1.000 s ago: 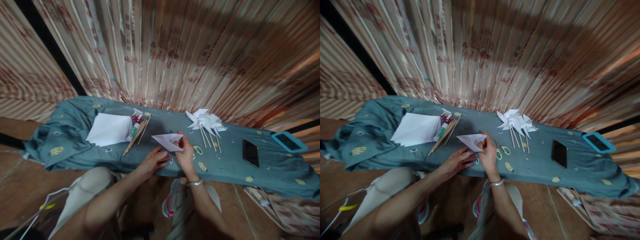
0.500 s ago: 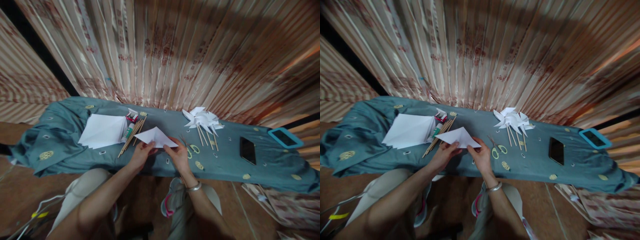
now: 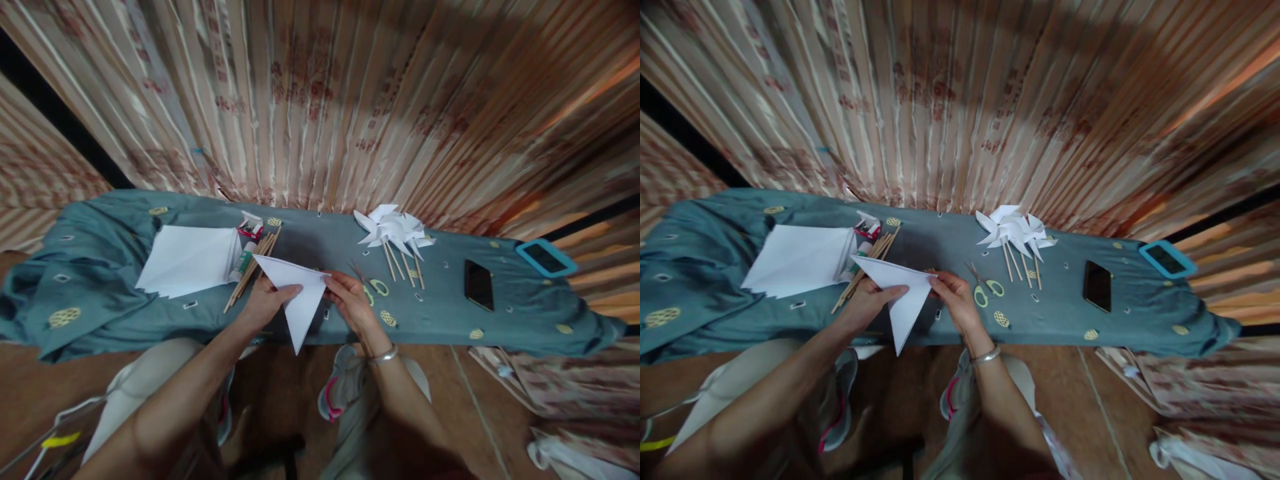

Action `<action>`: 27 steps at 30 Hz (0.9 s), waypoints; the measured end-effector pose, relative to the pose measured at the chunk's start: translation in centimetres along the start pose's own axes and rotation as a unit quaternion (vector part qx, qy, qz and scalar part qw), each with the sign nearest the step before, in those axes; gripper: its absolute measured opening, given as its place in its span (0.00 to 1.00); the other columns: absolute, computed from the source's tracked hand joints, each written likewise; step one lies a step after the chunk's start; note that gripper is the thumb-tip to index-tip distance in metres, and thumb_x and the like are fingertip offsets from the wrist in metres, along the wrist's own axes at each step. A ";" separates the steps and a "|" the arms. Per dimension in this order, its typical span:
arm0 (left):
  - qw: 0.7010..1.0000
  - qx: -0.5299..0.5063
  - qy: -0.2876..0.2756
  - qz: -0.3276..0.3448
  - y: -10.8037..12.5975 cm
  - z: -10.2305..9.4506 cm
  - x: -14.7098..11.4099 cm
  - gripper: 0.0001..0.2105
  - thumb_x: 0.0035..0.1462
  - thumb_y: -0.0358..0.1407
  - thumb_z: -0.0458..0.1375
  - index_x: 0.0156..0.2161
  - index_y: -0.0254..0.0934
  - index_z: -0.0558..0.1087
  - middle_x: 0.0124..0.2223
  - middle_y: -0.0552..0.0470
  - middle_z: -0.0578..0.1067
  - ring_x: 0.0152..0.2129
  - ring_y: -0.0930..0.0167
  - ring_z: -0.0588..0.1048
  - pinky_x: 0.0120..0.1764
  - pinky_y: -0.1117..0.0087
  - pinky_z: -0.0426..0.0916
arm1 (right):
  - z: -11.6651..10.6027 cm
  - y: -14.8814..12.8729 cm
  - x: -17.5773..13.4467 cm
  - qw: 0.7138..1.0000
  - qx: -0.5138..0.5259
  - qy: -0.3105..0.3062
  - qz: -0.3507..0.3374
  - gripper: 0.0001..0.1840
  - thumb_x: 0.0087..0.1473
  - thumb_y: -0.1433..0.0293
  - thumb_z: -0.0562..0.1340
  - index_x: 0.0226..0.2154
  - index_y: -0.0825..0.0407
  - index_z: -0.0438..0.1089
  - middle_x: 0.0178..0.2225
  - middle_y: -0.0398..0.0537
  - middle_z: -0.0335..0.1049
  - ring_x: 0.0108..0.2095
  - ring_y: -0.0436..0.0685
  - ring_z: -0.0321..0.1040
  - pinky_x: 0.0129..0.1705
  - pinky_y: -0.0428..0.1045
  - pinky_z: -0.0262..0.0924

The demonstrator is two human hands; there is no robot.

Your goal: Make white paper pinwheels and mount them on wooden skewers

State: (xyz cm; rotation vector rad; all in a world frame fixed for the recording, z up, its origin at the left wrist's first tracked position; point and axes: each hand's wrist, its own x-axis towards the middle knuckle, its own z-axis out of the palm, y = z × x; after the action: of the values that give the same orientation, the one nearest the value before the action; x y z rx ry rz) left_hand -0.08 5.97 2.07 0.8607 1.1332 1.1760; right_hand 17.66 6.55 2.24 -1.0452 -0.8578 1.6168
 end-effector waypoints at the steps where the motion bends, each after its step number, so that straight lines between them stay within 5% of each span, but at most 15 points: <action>1: 1.000 0.002 -0.004 -0.018 0.0 0.0 -0.1 0.18 0.30 0.40 0.72 0.30 0.33 0.79 0.30 0.50 0.80 0.27 0.67 0.75 0.35 0.66 0.70 | 0.0 0.0 0.1 1.000 0.004 0.005 0.002 0.17 0.32 0.59 0.75 0.28 0.49 0.79 0.27 0.41 0.76 0.28 0.48 0.69 0.32 0.43 0.66; 6: 0.993 -0.041 -0.009 -0.112 0.6 -0.1 -0.2 0.20 0.30 0.45 0.72 0.27 0.31 0.78 0.25 0.48 0.79 0.20 0.71 0.73 0.27 0.71 0.66 | 0.1 0.1 0.2 0.999 0.028 0.018 0.010 0.16 0.29 0.62 0.76 0.24 0.51 0.78 0.23 0.40 0.74 0.23 0.46 0.67 0.26 0.42 0.66; 12: 0.983 -0.094 -0.059 -0.144 1.2 0.2 -0.6 0.20 0.34 0.47 0.70 0.27 0.30 0.77 0.26 0.46 0.79 0.21 0.69 0.75 0.30 0.69 0.68 | 0.1 -0.3 0.0 0.998 0.054 0.002 0.029 0.15 0.30 0.63 0.76 0.22 0.53 0.77 0.20 0.41 0.73 0.21 0.46 0.67 0.24 0.41 0.67; 16: 0.988 -0.094 -0.051 -0.113 0.7 0.2 -0.4 0.21 0.33 0.47 0.71 0.28 0.30 0.77 0.27 0.46 0.79 0.24 0.68 0.75 0.32 0.68 0.68 | 0.1 -0.5 0.0 0.998 0.061 0.002 0.032 0.16 0.27 0.63 0.77 0.21 0.53 0.77 0.20 0.41 0.73 0.21 0.46 0.67 0.24 0.41 0.66; 23: 0.996 -0.018 0.083 0.035 0.7 -0.6 0.6 0.16 0.29 0.41 0.72 0.26 0.35 0.76 0.24 0.56 0.74 0.22 0.76 0.69 0.29 0.73 0.64 | -0.3 -0.6 0.6 0.997 0.009 0.066 -0.036 0.17 0.26 0.61 0.76 0.16 0.52 0.72 0.17 0.37 0.67 0.18 0.44 0.60 0.21 0.42 0.58; 27: 0.998 -0.007 0.064 0.005 1.0 -0.3 0.2 0.19 0.29 0.45 0.71 0.26 0.34 0.75 0.23 0.56 0.73 0.20 0.75 0.69 0.27 0.73 0.63 | -0.2 -0.3 0.7 0.989 -0.081 0.076 -0.101 0.17 0.31 0.60 0.74 0.13 0.52 0.69 0.13 0.36 0.63 0.17 0.44 0.55 0.21 0.43 0.52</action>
State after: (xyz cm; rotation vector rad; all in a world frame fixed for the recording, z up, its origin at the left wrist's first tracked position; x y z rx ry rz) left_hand -0.59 6.39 2.89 0.7896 1.2234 1.2610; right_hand 17.85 7.27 2.28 -1.1395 -0.9715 1.2976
